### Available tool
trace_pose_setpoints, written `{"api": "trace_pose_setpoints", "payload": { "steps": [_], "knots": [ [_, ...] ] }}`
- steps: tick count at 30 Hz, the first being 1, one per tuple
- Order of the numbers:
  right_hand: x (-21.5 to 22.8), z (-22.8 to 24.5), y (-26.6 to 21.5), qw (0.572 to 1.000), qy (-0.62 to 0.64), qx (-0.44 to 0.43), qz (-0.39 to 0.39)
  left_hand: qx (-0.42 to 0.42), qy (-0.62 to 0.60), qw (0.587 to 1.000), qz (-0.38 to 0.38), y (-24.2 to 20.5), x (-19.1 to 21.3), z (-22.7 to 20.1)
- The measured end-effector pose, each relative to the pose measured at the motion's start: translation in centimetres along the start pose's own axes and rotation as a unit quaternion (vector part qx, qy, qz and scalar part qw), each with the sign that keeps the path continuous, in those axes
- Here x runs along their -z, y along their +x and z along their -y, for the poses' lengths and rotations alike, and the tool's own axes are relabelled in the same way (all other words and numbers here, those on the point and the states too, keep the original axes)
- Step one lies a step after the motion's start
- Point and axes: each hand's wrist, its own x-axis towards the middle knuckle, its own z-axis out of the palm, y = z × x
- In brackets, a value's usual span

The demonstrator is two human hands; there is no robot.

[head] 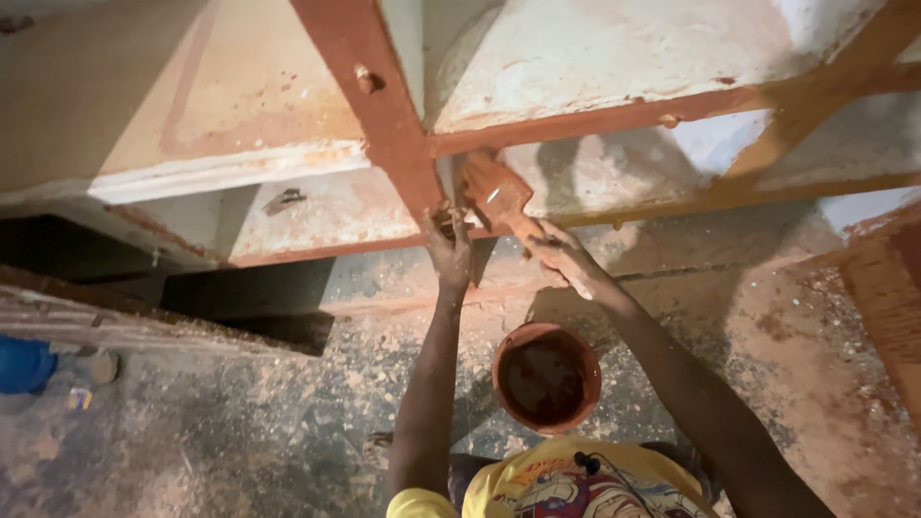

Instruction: The person paints the wooden frame of a shelving unit with reddish-brown paint using a brush. They repeatedly dip the brush into a bucket and apply paint to the vertical and horizontal members of the frame.

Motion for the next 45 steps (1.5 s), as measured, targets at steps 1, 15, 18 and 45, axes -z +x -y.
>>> {"api": "trace_pose_setpoints", "payload": {
  "steps": [1, 15, 18, 45],
  "knots": [
    [0.6, 0.2, -0.2, 1.000, 0.002, -0.007, 0.026, -0.001, 0.007, 1.000, 0.005, -0.1, -0.2, -0.1],
    [11.0, -5.2, -9.1, 0.953, 0.027, 0.154, -0.261, -0.054, 0.104, 0.981, 0.152, -6.2, -10.3, 2.5],
    [18.8, -6.5, -11.0, 0.965, 0.018, 0.107, -0.240, -0.039, 0.103, 0.981, 0.161, -12.1, -16.6, 5.3],
    [35.9, 19.5, -12.9, 0.729, -0.513, 0.313, -0.328, -0.023, 0.139, 0.958, 0.249, -8.7, -36.3, -17.6]
  ]
}}
